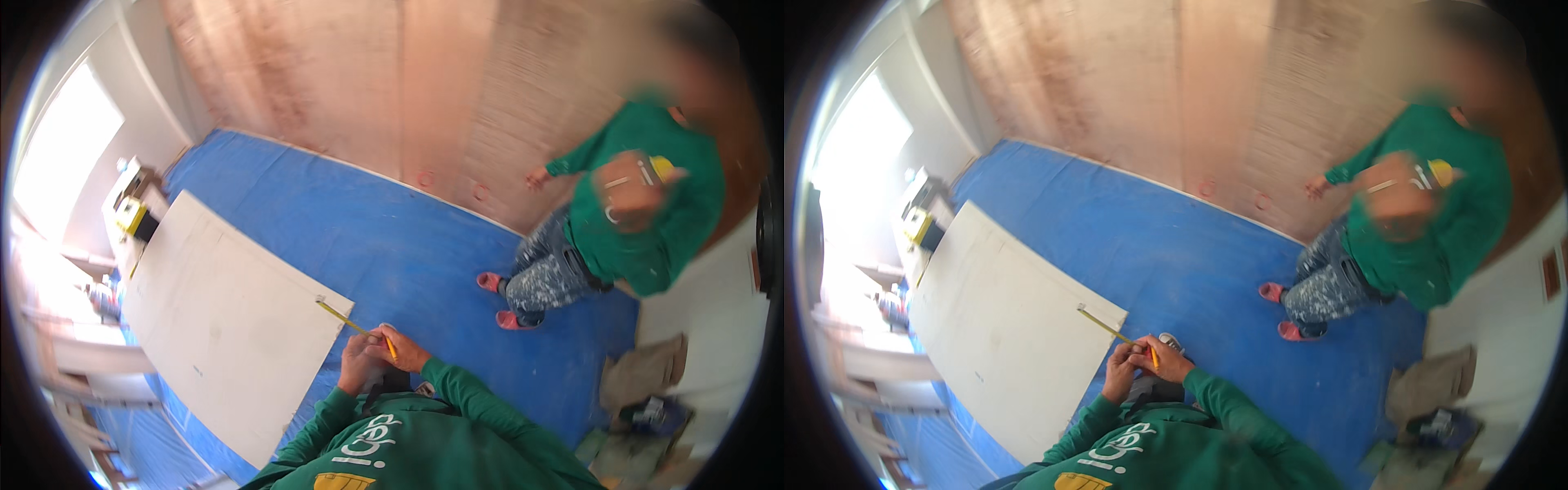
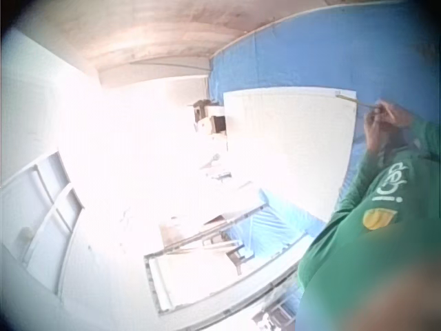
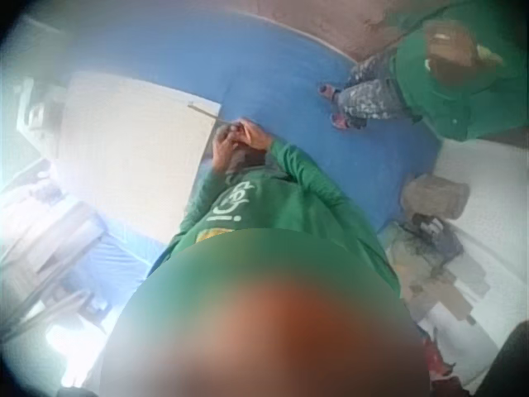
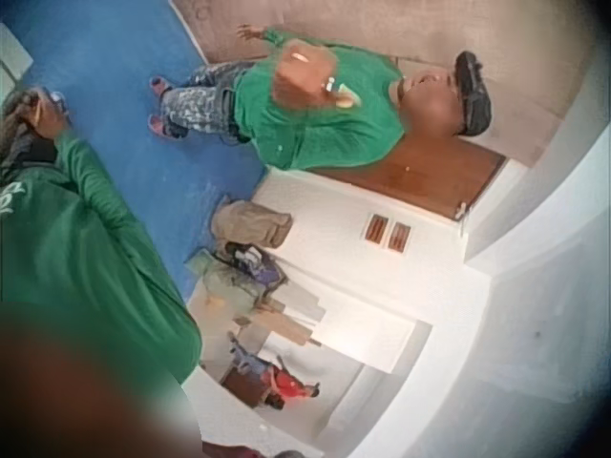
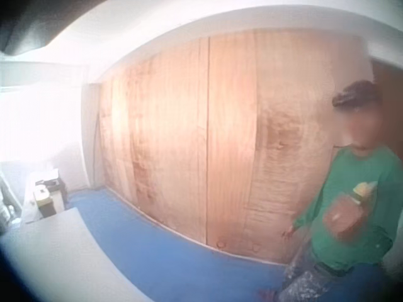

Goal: The person measures a large drywall sheet with a tape measure and marks it with a pencil. They then use a wooden straightedge as a guide and score the sheet with a utility knife. The person lifts the scored sheet to separate the cut portion.

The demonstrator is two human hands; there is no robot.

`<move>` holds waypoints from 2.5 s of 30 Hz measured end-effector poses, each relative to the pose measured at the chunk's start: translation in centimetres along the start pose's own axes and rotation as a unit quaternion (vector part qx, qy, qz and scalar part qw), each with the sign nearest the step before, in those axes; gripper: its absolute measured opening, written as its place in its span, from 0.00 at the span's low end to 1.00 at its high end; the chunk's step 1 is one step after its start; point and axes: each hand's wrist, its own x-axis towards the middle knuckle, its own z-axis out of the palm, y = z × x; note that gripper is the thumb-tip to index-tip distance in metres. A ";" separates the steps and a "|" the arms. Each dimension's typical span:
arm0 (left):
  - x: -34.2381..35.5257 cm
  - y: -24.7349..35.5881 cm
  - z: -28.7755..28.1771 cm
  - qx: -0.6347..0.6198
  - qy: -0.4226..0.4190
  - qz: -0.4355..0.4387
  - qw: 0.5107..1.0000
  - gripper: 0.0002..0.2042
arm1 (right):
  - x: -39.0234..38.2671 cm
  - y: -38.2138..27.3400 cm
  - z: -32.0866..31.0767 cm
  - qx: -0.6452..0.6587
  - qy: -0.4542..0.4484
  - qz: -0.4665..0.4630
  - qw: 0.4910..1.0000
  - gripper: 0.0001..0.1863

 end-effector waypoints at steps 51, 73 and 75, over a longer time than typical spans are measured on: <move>-37.4 -3.8 15.8 -0.336 0.881 -0.155 0.294 0.14 | 18.9 -27.1 28.4 -0.464 -0.695 -0.385 0.392 0.14; -28.8 -6.7 17.1 -0.384 0.883 -0.223 0.149 0.16 | 20.2 -25.9 39.0 -0.423 -0.759 -0.432 0.243 0.14; -27.6 -6.0 16.6 -0.374 0.892 -0.223 0.120 0.17 | 21.1 -26.0 39.4 -0.425 -0.765 -0.416 0.246 0.15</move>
